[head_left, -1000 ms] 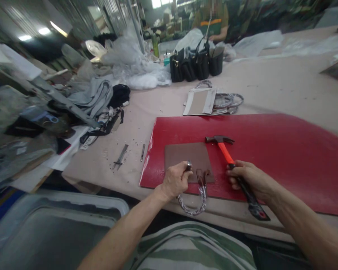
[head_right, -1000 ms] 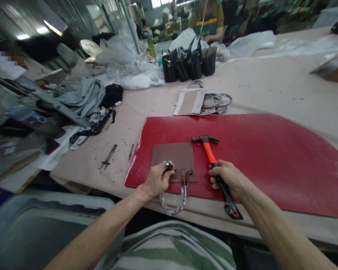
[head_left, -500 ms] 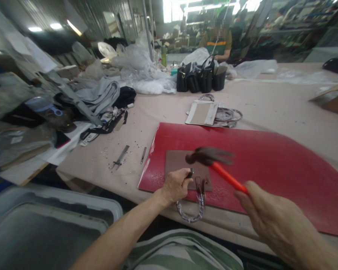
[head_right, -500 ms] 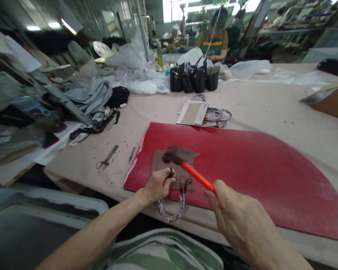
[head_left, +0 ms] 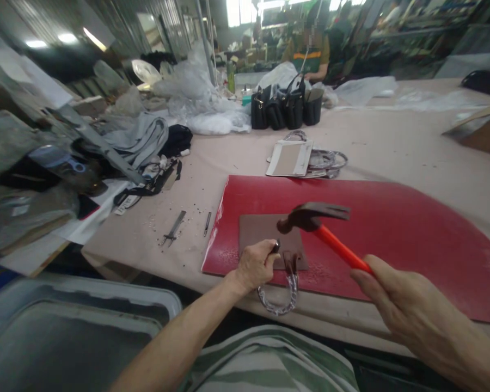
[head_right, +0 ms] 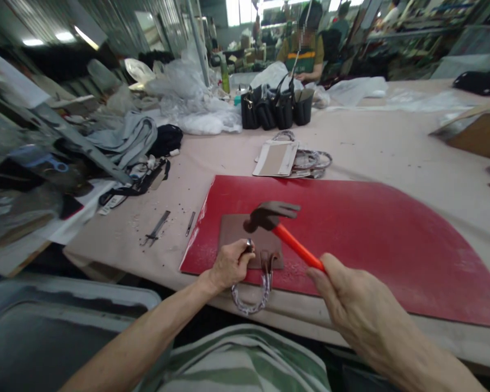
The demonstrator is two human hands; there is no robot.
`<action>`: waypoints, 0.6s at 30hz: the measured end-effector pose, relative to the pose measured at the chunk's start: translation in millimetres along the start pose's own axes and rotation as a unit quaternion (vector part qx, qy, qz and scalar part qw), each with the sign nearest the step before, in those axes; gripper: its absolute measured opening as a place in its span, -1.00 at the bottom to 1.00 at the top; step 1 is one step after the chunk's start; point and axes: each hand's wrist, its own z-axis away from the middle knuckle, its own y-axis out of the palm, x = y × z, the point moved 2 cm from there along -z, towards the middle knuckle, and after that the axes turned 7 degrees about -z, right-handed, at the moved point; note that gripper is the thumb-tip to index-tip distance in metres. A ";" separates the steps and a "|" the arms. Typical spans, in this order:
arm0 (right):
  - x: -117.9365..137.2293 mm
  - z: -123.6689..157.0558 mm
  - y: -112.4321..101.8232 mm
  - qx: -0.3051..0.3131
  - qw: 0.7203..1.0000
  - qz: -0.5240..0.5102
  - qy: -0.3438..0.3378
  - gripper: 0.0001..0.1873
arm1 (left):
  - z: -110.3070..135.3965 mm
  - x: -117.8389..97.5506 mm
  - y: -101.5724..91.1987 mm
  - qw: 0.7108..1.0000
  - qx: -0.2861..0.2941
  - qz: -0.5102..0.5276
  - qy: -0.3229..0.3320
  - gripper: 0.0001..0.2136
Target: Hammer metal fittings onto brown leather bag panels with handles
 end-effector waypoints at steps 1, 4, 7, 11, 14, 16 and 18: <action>-6.9 -4.4 2.0 0.022 0.999 -0.017 0.027 -0.46 | -0.1 0.1 -0.2 1.000 -0.003 0.002 0.002 -0.85; -40.4 -14.2 14.8 0.102 0.977 -0.088 0.167 -0.46 | -0.8 -0.1 -1.1 1.000 -0.003 0.007 0.008 -0.87; -74.6 -22.4 26.8 0.076 0.976 -0.021 0.205 -0.52 | -1.7 -0.3 -2.5 1.000 0.004 0.008 0.011 -0.87; -74.4 -34.8 43.9 -0.058 0.978 0.202 0.013 -0.59 | -2.6 -0.2 -6.7 1.000 0.004 0.008 0.016 -0.89; -47.9 -41.0 73.8 -0.082 0.974 0.165 -0.133 -0.51 | -3.0 0.2 -10.2 1.000 0.026 0.009 0.014 -0.90; -33.2 -42.7 100.5 -0.032 0.975 0.126 -0.180 -0.48 | -2.2 0.6 -11.2 0.999 0.039 0.006 0.013 -0.90; -26.7 -41.7 124.2 0.010 0.975 0.129 -0.181 -0.46 | 0.2 -0.2 -10.3 0.999 0.045 0.006 0.029 -0.91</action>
